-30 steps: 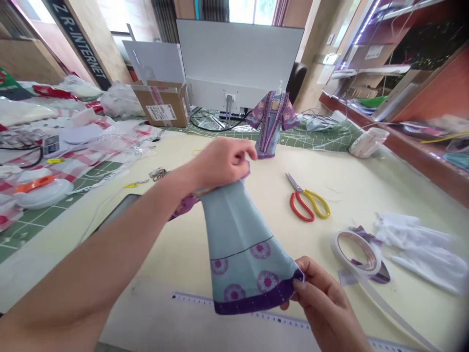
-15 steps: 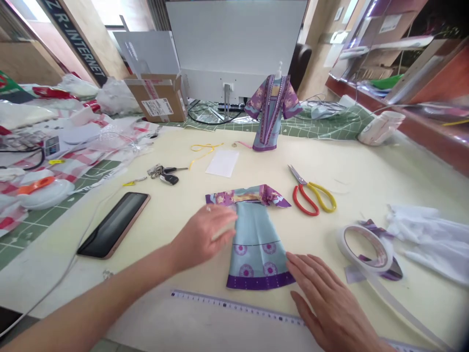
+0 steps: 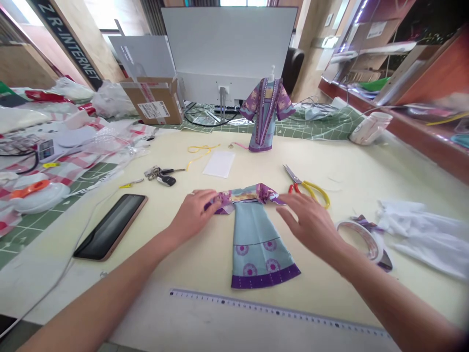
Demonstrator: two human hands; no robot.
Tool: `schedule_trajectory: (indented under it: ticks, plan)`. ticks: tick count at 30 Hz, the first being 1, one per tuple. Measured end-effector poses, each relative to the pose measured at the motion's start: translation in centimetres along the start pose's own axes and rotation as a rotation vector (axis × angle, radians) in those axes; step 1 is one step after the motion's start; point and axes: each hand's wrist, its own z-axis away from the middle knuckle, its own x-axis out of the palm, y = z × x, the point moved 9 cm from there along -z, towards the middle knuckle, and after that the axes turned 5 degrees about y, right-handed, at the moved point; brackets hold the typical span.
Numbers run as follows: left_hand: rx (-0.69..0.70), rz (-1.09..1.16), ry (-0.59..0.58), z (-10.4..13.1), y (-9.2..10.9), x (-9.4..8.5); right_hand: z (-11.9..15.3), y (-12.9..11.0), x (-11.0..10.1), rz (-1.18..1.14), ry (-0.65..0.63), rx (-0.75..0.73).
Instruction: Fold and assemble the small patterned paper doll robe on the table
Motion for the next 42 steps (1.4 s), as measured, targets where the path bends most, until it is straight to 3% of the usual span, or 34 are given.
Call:
schedule_trajectory:
  ticks: [2,5,8,10,14,18,21,27,29,31,33,35,37,39,42]
  plan:
    - [-0.053,-0.010,0.010,-2.6,-1.3,0.9,-3.6,1.9,2.0,-0.011,-0.112,0.170]
    - [-0.096,0.016,-0.004,-4.8,-2.3,2.5,-7.3,2.2,4.8,-0.007,-0.194,0.195]
    - [-0.135,0.114,-0.027,-5.0,-2.5,2.8,-7.9,2.3,6.7,-0.045,-0.283,0.205]
    - [-0.157,0.214,-0.029,-4.7,-2.2,2.0,-7.3,2.5,6.4,-0.099,-0.306,0.222]
    - [-0.159,0.482,0.033,-4.4,-0.1,-1.7,-6.0,2.7,2.9,-0.335,-0.251,0.232]
    - [-0.151,0.786,0.228,-4.5,2.5,-7.0,-5.3,2.6,-2.1,-0.744,-0.047,0.267]
    - [-0.041,0.818,0.355,-3.8,4.9,-11.2,-4.1,2.2,-5.2,-0.796,0.042,0.277]
    - [0.098,0.783,0.481,-0.8,9.9,-19.0,-1.0,-0.9,-11.5,-1.012,0.116,0.238]
    - [0.127,0.726,0.516,-0.8,11.6,-21.1,-0.9,-1.7,-13.9,-1.016,0.175,0.204]
    - [0.116,0.673,0.529,-1.6,12.4,-22.0,-1.4,-1.7,-15.4,-0.971,0.246,0.197]
    - [0.067,0.649,0.489,-3.2,11.9,-21.2,-2.4,-0.7,-15.3,-0.903,0.302,0.199]
    - [0.001,0.614,0.381,-5.2,10.4,-18.1,-3.6,0.9,-13.1,-0.803,0.287,0.198]
    - [-0.083,0.459,0.232,-6.7,8.1,-13.2,-4.6,2.7,-8.6,-0.646,0.172,0.219]
    - [-0.117,0.314,0.094,-7.4,5.7,-7.8,-4.9,4.1,-4.0,-0.337,0.057,0.188]
    - [-0.102,0.201,0.062,-6.8,3.4,-2.1,-4.0,5.3,0.9,-0.182,0.017,0.190]
